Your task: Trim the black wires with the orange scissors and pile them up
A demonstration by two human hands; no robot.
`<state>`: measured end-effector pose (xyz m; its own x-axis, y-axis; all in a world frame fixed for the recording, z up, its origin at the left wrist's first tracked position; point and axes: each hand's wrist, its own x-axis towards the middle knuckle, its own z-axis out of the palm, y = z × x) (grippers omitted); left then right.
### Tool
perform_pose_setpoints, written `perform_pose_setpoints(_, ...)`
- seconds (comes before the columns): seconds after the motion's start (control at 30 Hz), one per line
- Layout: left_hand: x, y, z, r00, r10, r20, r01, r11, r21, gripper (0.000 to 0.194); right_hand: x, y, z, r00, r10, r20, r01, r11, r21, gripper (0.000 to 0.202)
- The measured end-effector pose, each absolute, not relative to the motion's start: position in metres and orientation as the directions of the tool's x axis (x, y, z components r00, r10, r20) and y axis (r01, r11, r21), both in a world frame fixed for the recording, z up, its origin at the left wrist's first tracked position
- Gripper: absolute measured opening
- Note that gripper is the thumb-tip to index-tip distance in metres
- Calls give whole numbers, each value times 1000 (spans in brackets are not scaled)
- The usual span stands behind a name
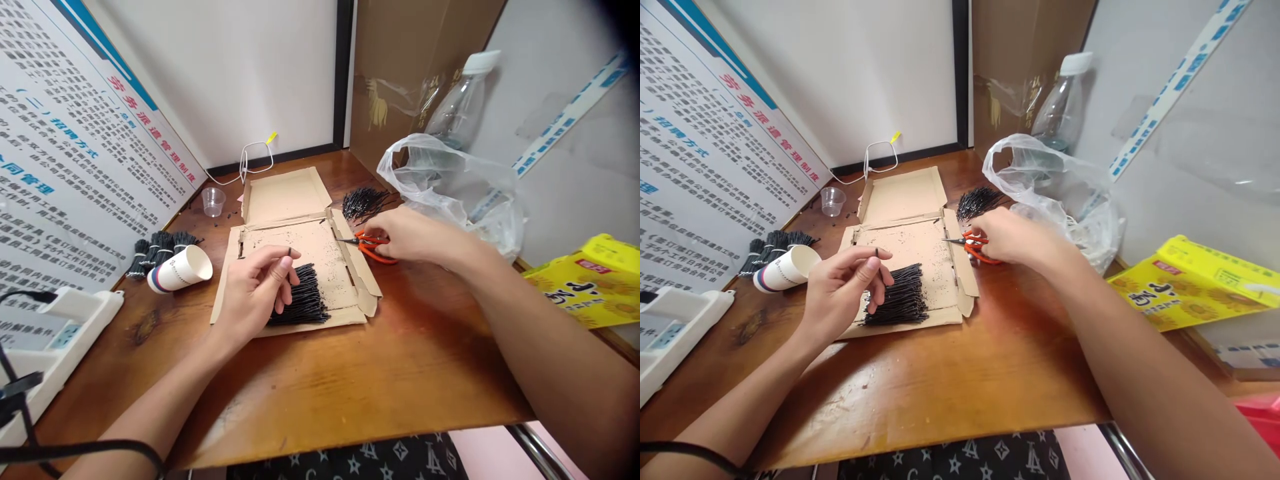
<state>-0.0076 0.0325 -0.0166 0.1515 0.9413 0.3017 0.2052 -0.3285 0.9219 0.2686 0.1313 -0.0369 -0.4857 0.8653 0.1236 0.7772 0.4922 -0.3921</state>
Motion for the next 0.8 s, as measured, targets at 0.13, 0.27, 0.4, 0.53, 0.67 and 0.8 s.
perform_pose_setpoints(0.13,-6,29,-15,160,926,343,221,-372,901,17,263,132,-38,-518,850,100,802,523,-290,12)
perform_pose_setpoints(0.27,-6,26,-15,162,911,379,218,-407,887,14,251,117,-22,-396,864,310,745,500,-442,2)
perform_pose_setpoints(0.4,-6,25,-17,148,900,411,219,-434,874,11,228,89,-10,-395,804,444,453,591,-668,9)
perform_pose_setpoints(0.53,-5,26,-17,122,888,443,229,-459,858,10,212,69,-6,-439,728,527,413,684,-601,12)
perform_pose_setpoints(0.67,-4,27,-16,108,883,457,239,-469,850,12,210,66,-5,-470,711,523,470,703,-534,14)
perform_pose_setpoints(0.8,-4,26,-16,108,881,460,274,-471,839,15,210,67,-6,-504,702,503,490,712,-502,19)
